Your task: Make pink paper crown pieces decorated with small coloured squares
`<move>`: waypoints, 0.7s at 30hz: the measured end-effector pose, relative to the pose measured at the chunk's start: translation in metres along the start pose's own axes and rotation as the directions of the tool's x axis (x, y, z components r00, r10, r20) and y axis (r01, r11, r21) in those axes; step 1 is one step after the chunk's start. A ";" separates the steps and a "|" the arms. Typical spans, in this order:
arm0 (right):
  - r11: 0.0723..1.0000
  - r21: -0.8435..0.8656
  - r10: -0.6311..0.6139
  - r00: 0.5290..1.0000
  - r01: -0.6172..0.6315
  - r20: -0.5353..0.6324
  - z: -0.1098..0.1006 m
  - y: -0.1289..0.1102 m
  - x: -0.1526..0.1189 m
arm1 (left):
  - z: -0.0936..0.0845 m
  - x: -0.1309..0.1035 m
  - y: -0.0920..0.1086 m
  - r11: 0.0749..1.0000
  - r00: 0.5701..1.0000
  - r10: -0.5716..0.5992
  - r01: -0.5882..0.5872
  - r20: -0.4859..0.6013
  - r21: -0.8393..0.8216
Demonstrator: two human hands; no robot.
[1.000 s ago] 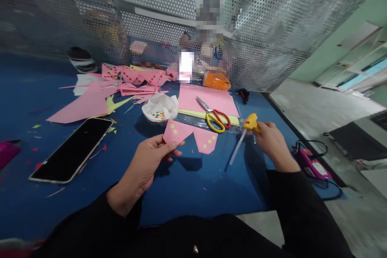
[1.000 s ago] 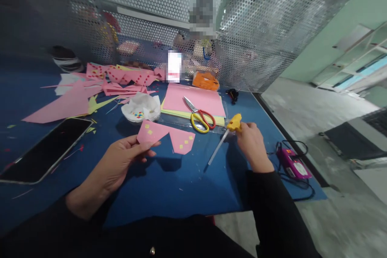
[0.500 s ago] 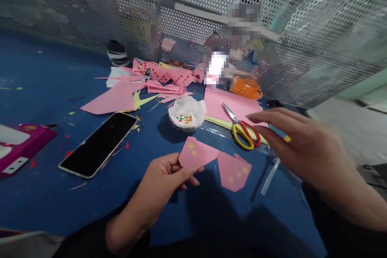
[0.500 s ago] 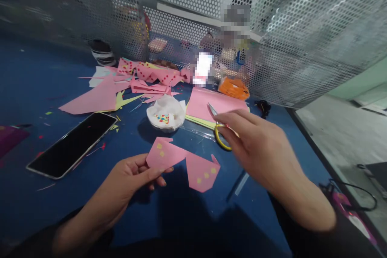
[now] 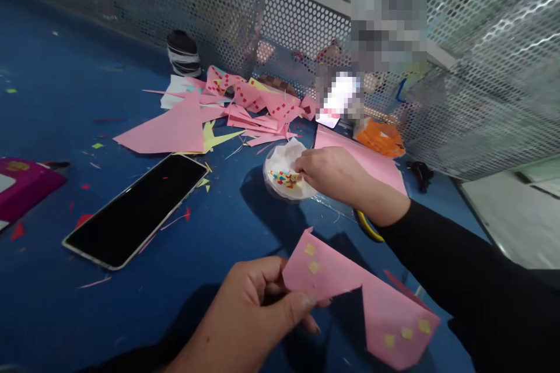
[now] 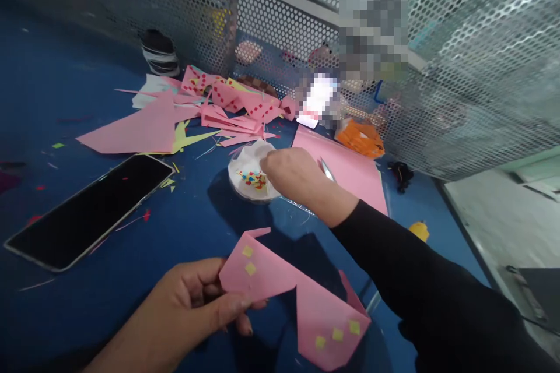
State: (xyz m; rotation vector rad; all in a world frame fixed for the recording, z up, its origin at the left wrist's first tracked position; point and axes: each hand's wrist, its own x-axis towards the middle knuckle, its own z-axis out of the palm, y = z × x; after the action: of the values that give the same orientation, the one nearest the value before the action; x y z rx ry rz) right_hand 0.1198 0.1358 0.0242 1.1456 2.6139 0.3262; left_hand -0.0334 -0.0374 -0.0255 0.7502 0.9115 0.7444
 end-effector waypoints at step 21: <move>0.998 -0.010 -0.066 0.997 0.066 0.041 -0.002 -0.003 0.009 | 0.004 -0.006 0.012 0.997 0.997 -0.074 0.073 0.023 0.022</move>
State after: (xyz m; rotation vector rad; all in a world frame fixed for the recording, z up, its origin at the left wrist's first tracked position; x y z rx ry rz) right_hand 0.1116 0.1402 0.0239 1.0487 2.6042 0.3003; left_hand -0.0353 -0.0372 -0.0119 0.7387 0.9212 0.6609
